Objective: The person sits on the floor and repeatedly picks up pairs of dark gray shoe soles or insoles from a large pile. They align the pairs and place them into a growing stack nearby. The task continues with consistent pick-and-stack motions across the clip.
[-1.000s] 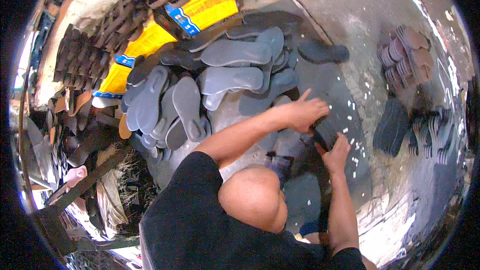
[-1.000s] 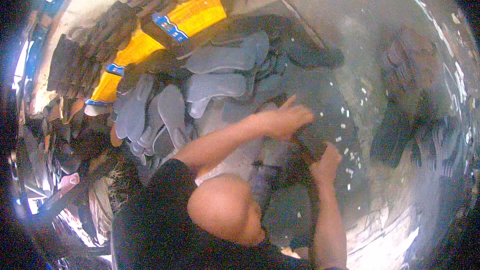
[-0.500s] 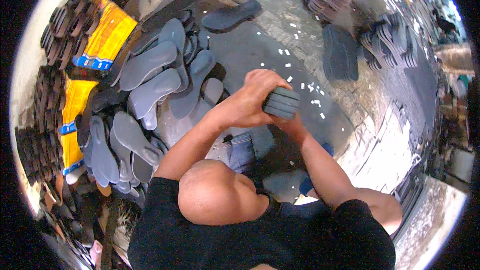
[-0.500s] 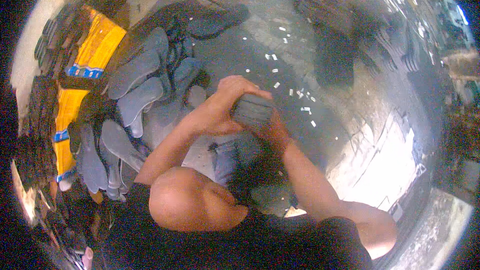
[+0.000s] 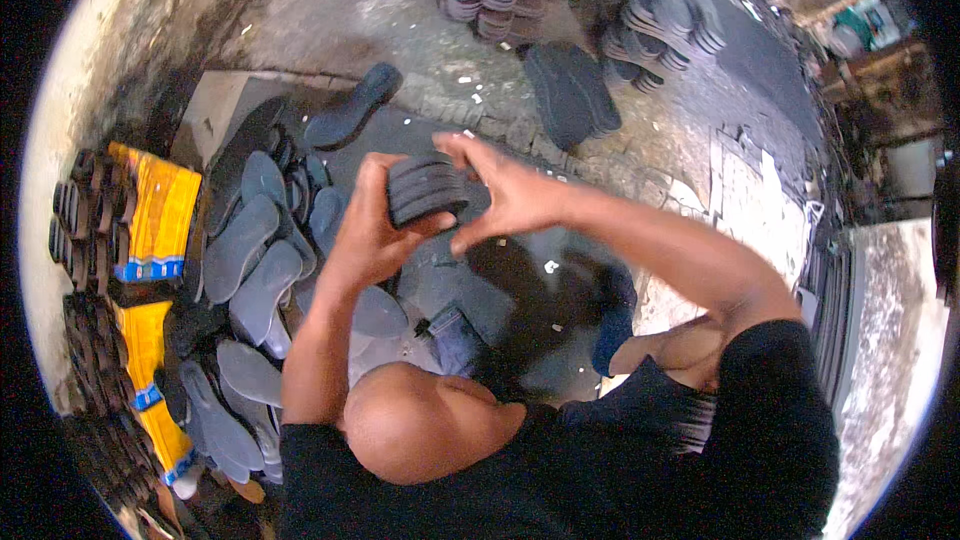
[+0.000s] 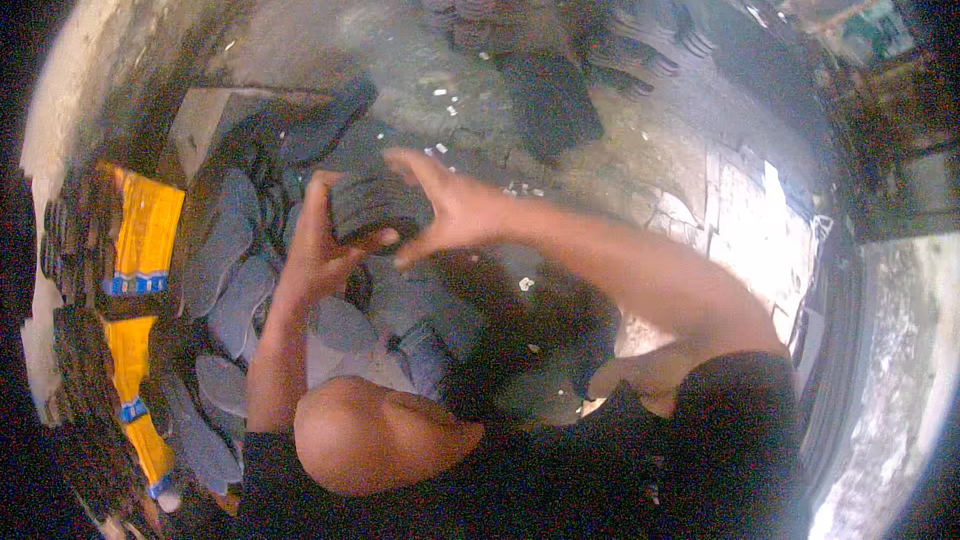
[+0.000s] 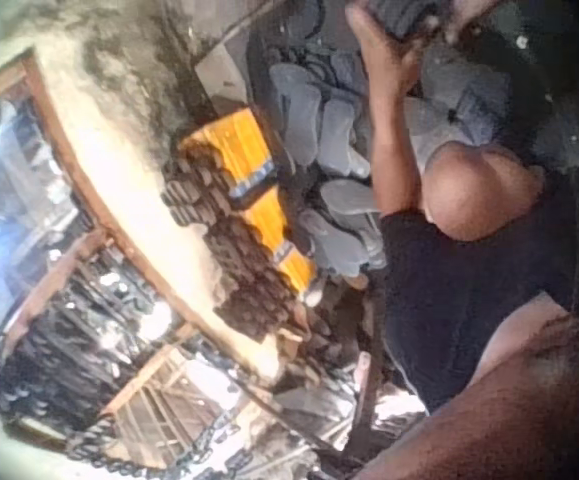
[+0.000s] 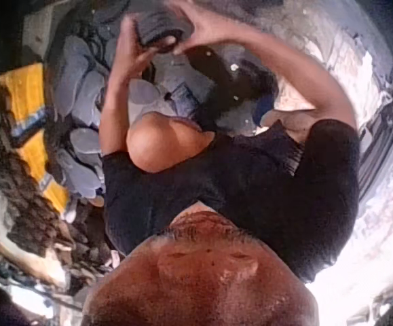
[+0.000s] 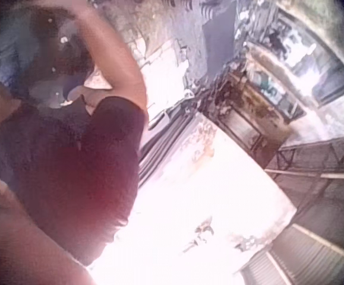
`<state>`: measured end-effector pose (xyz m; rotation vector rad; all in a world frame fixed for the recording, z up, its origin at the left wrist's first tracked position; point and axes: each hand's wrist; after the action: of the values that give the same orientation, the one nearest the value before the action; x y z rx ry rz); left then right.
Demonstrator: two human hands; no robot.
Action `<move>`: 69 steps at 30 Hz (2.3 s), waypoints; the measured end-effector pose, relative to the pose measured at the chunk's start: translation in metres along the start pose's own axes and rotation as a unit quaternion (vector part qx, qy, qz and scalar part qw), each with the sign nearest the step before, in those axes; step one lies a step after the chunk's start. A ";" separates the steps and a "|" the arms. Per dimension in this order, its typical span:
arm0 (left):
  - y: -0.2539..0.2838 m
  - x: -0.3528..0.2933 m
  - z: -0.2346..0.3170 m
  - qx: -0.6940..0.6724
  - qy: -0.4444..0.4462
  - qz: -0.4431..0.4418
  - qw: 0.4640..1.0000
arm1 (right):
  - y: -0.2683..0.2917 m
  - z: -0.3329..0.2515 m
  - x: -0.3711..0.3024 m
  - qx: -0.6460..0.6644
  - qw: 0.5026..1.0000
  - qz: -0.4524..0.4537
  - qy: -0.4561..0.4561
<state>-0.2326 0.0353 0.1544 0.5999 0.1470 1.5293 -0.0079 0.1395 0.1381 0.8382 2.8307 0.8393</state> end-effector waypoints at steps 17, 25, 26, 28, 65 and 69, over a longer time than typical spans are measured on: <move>-0.102 0.171 0.054 -0.457 0.234 0.146 0.846 | 0.137 0.083 -0.102 0.261 0.919 0.223 -0.193; -0.245 0.243 -0.048 -0.580 0.328 0.399 0.630 | 0.165 0.248 -0.095 0.361 0.738 0.531 -0.209; -0.257 0.251 -0.058 -0.580 0.332 0.389 0.634 | 0.167 0.274 -0.104 0.268 0.762 0.531 -0.256; -0.285 0.266 -0.084 -0.582 0.340 0.368 0.641 | 0.180 0.313 -0.126 0.072 0.785 0.512 -0.342; -0.206 0.226 -0.181 0.123 0.352 0.015 0.928 | 0.176 0.312 -0.136 0.029 0.808 0.374 -0.454; -0.024 0.151 -0.250 0.514 0.324 0.133 0.783 | 0.157 0.248 -0.121 0.082 0.842 0.429 -0.315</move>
<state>-0.3143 0.2500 -0.0275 0.9277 1.5689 1.8112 0.2239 0.3068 -0.0004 2.0186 1.8925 0.2366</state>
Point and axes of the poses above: each hand's wrist, its own x-axis towards the middle knuckle, its own y-axis out of the back of the hand, z = x × y
